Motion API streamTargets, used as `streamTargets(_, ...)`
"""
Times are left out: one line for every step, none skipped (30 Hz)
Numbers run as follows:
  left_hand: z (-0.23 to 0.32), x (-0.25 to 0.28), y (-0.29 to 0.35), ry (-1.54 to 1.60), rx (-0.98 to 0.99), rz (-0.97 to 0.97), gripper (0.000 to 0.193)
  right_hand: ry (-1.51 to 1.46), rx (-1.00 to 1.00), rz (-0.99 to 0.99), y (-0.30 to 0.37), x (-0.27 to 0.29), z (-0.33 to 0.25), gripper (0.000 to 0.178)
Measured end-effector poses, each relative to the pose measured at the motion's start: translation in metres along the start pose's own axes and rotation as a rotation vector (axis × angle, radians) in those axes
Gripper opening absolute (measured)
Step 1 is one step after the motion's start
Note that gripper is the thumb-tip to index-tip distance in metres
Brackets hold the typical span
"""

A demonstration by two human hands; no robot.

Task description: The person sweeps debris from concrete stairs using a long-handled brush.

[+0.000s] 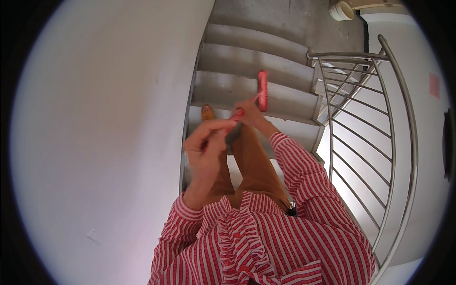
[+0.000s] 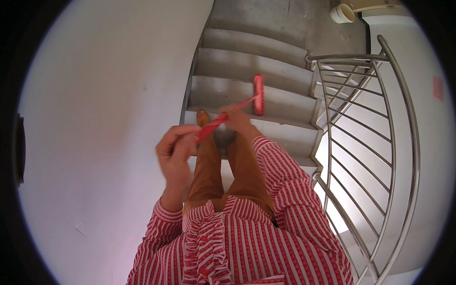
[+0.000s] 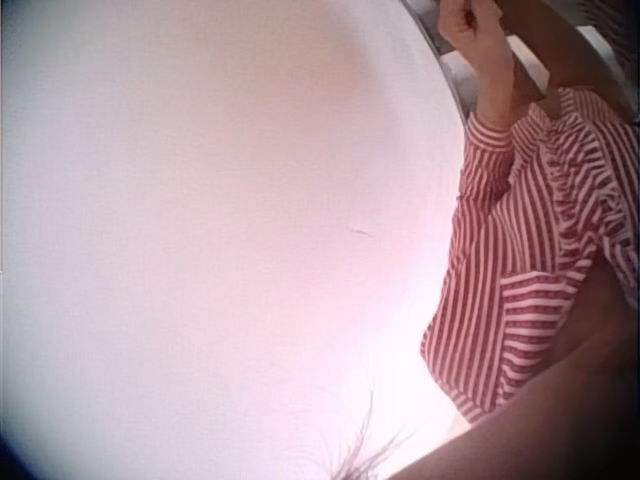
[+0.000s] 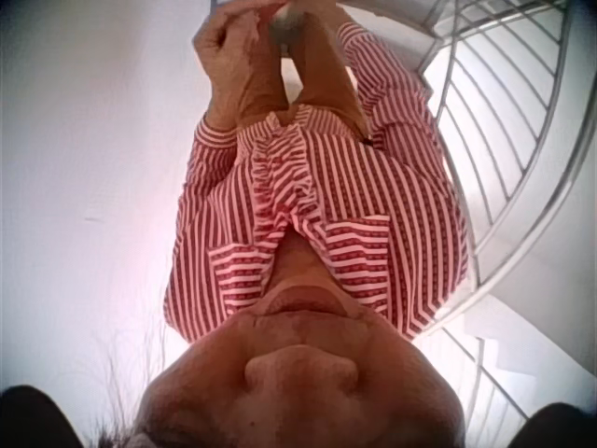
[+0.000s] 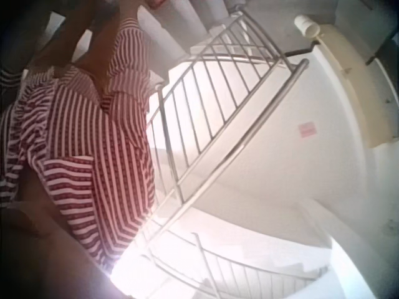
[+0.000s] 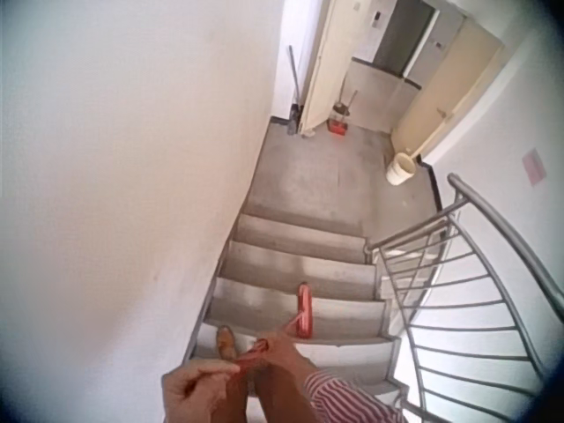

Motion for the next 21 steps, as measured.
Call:
streamTargets(0.009,0.01,0.002,-0.031,0.008,0.027,0.022,-0.043,0.022,0.012,-0.009,-0.015,-0.013,0.021)
streamTargets(0.029,0.019,0.007,-0.084,0.0,0.051,0.022,-0.063,0.052,0.039,-0.024,-0.031,-0.033,0.021)
streamTargets(0.042,0.024,0.011,-0.155,-0.025,0.063,0.022,-0.078,0.082,0.065,-0.037,-0.046,-0.051,0.022)
streamTargets(0.054,0.025,0.014,-0.215,-0.049,0.057,0.023,-0.111,0.108,0.11,-0.043,-0.056,-0.054,0.023)
streamTargets(0.062,0.025,0.016,-0.304,-0.09,0.046,0.024,-0.139,0.121,0.154,-0.049,-0.064,-0.059,0.024)
streamTargets(0.065,0.025,0.018,-0.366,-0.134,0.026,0.024,-0.172,0.14,0.193,-0.056,-0.073,-0.068,0.025)
streamTargets(0.067,0.025,0.018,-0.426,-0.178,0.003,0.025,-0.192,0.14,0.235,-0.061,-0.08,-0.075,0.026)
streamTargets(0.07,0.021,0.02,-0.463,-0.227,-0.031,0.026,-0.225,0.131,0.274,-0.065,-0.087,-0.08,0.026)
streamTargets(0.072,0.019,0.021,-0.517,-0.28,-0.069,0.028,-0.257,0.122,0.313,-0.067,-0.094,-0.085,0.027)
streamTargets(0.072,0.014,0.024,-0.566,-0.324,-0.113,0.031,-0.294,0.097,0.353,-0.068,-0.1,-0.088,0.026)
streamTargets(0.069,0.009,0.026,-0.593,-0.366,-0.148,0.034,-0.334,0.094,0.399,-0.067,-0.1,-0.087,0.023)
streamTargets(0.066,0.002,0.028,-0.605,-0.398,-0.18,0.038,-0.37,0.094,0.449,-0.066,-0.098,-0.083,0.021)
streamTargets(0.064,-0.007,0.03,-0.603,-0.442,-0.199,0.04,-0.404,0.098,0.503,-0.067,-0.095,-0.079,0.02)
streamTargets(0.06,-0.008,0.034,-0.617,-0.472,-0.197,0.043,-0.409,0.151,0.545,-0.068,-0.087,-0.093,0.02)
streamTargets(0.058,-0.011,0.036,-0.608,-0.491,-0.203,0.044,-0.405,0.16,0.59,-0.066,-0.077,-0.1,0.02)
streamTargets(0.057,-0.015,0.04,-0.603,-0.512,-0.211,0.045,-0.402,0.169,0.635,-0.065,-0.069,-0.108,0.021)
streamTargets(0.058,-0.021,0.044,-0.598,-0.536,-0.221,0.045,-0.4,0.135,0.677,-0.06,-0.064,-0.113,0.022)
streamTargets(0.056,-0.029,0.051,-0.592,-0.562,-0.232,0.045,-0.389,0.124,0.68,-0.053,-0.059,-0.115,0.022)
streamTargets(0.057,-0.032,0.056,-0.584,-0.569,-0.268,0.043,-0.379,0.108,0.682,-0.045,-0.056,-0.118,0.022)
streamTargets(0.057,-0.036,0.059,-0.567,-0.578,-0.308,0.042,-0.353,0.115,0.647,-0.03,-0.05,-0.118,0.022)
streamTargets(0.059,-0.037,0.064,-0.564,-0.583,-0.337,0.041,-0.343,0.124,0.605,-0.015,-0.049,-0.124,0.022)
Point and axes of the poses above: each hand's wrist, its own y-axis away from the middle knuckle, its own x-axis out of the back of the hand, z = x × y, the point moved 2 cm from there along -y, towards the middle knuckle, and after that the axes turned 6 degrees about x, right-handed, at the moved point
